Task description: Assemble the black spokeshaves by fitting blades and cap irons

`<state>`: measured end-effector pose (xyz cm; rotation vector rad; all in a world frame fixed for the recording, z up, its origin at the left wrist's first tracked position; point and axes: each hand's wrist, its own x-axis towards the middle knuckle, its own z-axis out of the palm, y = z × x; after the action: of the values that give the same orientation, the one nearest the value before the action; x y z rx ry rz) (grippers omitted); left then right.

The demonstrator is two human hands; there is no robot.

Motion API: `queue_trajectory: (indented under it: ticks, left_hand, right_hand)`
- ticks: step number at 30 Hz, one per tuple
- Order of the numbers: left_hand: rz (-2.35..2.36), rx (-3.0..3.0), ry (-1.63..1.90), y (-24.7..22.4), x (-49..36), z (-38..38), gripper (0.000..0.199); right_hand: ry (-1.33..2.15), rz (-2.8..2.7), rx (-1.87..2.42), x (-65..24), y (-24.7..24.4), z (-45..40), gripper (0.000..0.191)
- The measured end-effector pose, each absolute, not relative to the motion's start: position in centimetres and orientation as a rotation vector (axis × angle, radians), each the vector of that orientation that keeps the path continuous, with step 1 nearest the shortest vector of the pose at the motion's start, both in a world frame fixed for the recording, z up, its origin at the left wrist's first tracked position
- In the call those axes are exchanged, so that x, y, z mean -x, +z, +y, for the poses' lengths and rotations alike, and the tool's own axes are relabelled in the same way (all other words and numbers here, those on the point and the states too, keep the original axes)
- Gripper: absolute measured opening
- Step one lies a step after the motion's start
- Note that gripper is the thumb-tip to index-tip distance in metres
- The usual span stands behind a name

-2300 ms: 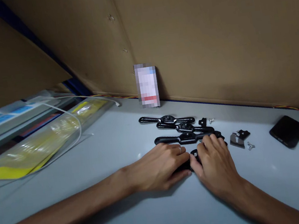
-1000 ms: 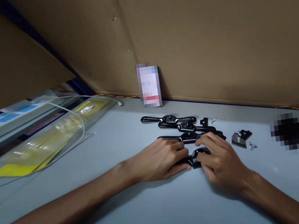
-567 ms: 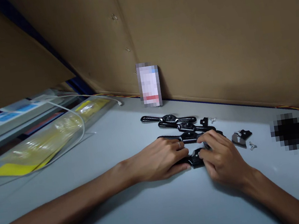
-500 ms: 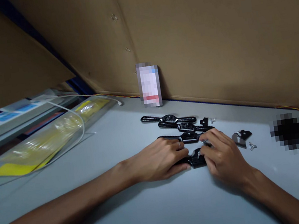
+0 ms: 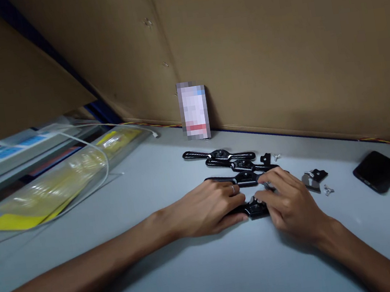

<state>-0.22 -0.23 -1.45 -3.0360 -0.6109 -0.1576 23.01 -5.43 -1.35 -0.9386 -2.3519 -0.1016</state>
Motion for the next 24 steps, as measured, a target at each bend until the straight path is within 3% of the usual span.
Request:
queue_trajectory:
  ticks: [18, 24]
  left_hand:
    - [-0.589, 3.064, -0.262, -1.60, 0.32, -0.21, 0.036]
    - [-0.596, 3.061, -0.231, -1.63, 0.24, -0.15, 0.033]
  right_hand:
    - [-0.045, -2.362, 0.837, -22.70, -0.96, -5.56, 0.035]
    - [-0.137, -2.351, 1.020, -21.99, -1.04, -6.01, 0.011]
